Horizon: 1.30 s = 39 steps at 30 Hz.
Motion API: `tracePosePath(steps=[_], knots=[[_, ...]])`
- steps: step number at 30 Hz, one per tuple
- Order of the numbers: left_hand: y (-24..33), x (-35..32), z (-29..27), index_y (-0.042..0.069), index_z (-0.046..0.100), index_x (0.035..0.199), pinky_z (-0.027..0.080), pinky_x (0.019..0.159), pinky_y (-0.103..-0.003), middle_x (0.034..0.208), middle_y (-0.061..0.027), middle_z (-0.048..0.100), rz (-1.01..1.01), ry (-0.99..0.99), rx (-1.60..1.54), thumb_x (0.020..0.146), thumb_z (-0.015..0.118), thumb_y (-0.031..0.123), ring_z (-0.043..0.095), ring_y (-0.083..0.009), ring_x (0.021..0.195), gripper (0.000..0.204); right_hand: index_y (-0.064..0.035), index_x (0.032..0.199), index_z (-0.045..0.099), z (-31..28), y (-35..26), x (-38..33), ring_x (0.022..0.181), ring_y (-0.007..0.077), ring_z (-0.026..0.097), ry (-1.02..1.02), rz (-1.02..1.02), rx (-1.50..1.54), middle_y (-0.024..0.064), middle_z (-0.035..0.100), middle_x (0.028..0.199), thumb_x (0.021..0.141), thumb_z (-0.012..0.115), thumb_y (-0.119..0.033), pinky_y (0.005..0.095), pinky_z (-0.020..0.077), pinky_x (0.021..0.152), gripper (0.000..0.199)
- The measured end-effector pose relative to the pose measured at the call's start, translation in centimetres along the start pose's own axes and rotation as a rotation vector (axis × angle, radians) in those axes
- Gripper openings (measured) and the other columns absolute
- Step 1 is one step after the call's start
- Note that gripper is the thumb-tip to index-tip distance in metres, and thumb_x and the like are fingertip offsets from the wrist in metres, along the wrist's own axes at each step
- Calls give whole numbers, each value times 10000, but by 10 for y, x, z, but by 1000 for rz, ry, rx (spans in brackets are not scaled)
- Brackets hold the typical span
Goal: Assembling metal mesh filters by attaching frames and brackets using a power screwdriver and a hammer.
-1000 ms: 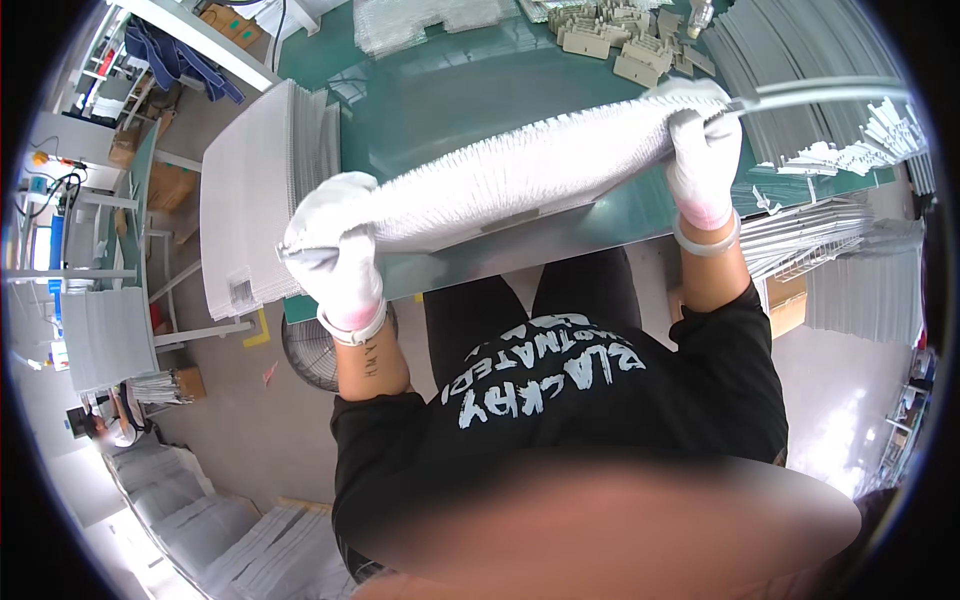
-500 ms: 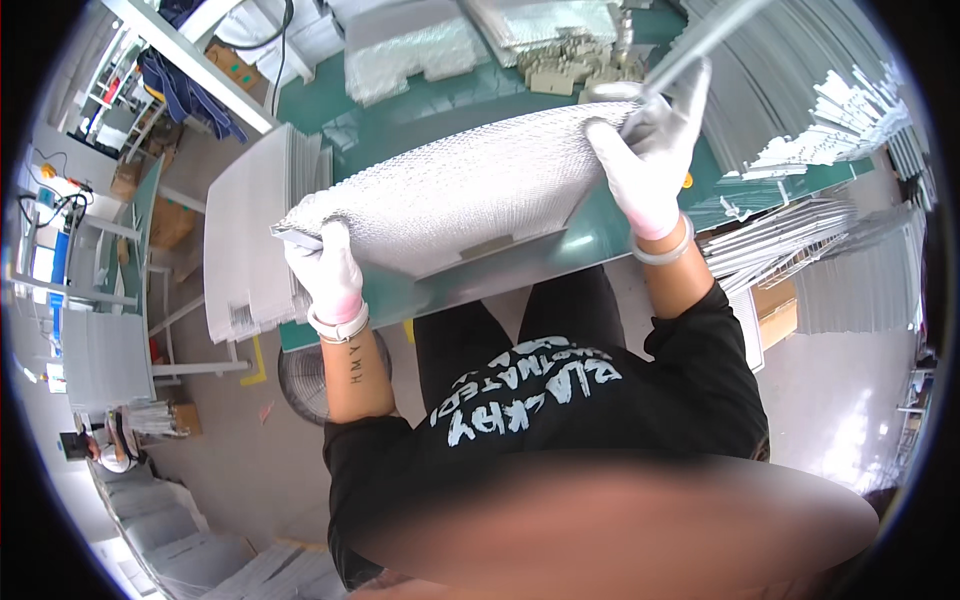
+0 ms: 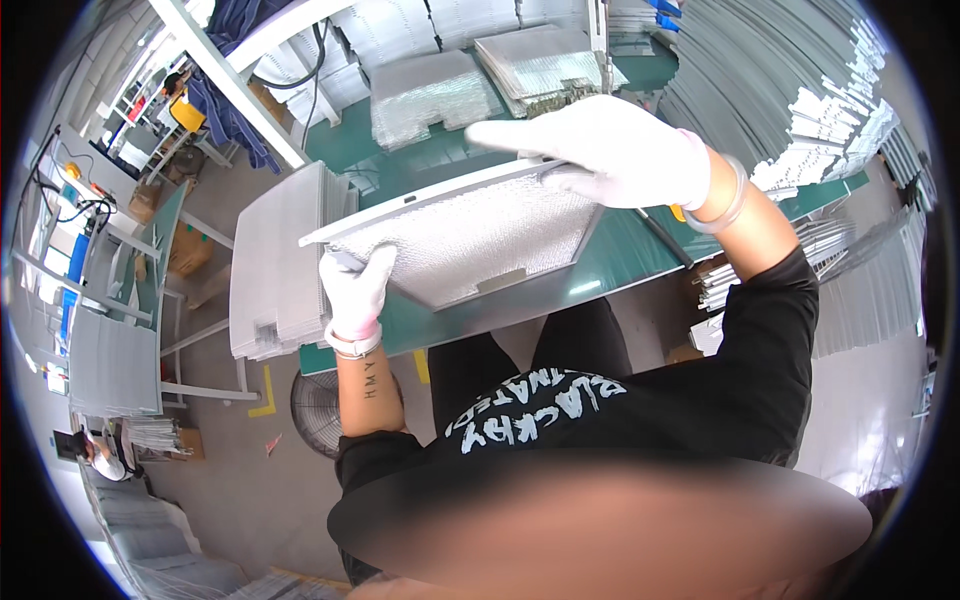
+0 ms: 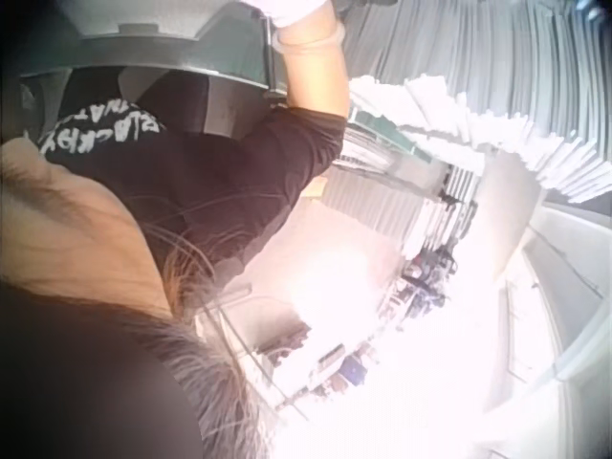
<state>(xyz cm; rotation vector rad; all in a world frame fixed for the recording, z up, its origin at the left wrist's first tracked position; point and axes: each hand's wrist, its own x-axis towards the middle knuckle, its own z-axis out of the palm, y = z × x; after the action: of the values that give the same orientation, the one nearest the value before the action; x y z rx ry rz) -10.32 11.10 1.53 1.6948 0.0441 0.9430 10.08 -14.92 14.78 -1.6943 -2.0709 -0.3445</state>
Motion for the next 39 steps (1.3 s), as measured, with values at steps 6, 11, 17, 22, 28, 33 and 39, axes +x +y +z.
tracePosePath(steps=[6, 11, 17, 22, 28, 33, 39], knots=[[42, 21, -4, -27, 664, 923, 482, 697, -248, 891, -83, 681, -118, -271, 207, 821, 756, 61, 612, -111, 796, 163, -72, 1256, 602, 3, -6, 34, 870, 347, 636, -192, -68, 159, 150, 651, 953, 826, 613, -39, 406, 512, 782, 432], [13, 5, 15, -2, 612, 1067, 483, 768, -249, 1070, -99, 608, 257, 105, -84, 783, 757, -20, 587, -142, 912, 319, -52, 1297, 587, 25, -4, 41, 878, 339, 624, -53, -144, 244, 163, 609, 957, 803, 625, -17, 417, 506, 790, 497], [9, 9, 39, 77, 514, 1140, 464, 709, -222, 1137, -79, 576, 439, 535, -134, 643, 893, -46, 535, -98, 858, 637, -53, 1348, 573, 19, -2, 41, 874, 353, 582, -163, -152, 198, 154, 566, 942, 762, 612, 37, 430, 487, 787, 595], [-6, 12, 44, 23, 547, 1134, 477, 742, -227, 1091, -74, 629, 426, 603, 51, 676, 883, -33, 556, -95, 810, 570, -43, 1354, 564, 22, -2, 47, 866, 345, 573, -134, -110, 214, 157, 548, 907, 779, 597, 57, 421, 480, 791, 584], [-15, 17, 38, -47, 601, 1184, 504, 824, -251, 1093, -106, 668, 429, 555, 51, 890, 680, -26, 615, -110, 923, 305, -44, 1368, 555, 27, 2, 49, 849, 327, 571, -134, -106, 141, 150, 544, 893, 780, 599, 58, 402, 478, 783, 598], [-17, 16, 38, -50, 610, 1175, 503, 803, -239, 1060, -102, 670, 388, 604, 56, 930, 620, -25, 612, -97, 891, 247, -50, 1363, 565, 25, -3, 51, 831, 328, 581, -149, -72, 170, 153, 551, 878, 795, 607, 53, 410, 483, 776, 579], [-15, 18, 35, -34, 614, 1158, 492, 816, -237, 1088, -92, 651, 403, 591, -38, 927, 631, -16, 597, -94, 910, 232, -77, 1330, 599, 28, -2, 53, 853, 355, 615, -137, -44, 191, 179, 600, 889, 819, 577, 16, 424, 501, 805, 520]])
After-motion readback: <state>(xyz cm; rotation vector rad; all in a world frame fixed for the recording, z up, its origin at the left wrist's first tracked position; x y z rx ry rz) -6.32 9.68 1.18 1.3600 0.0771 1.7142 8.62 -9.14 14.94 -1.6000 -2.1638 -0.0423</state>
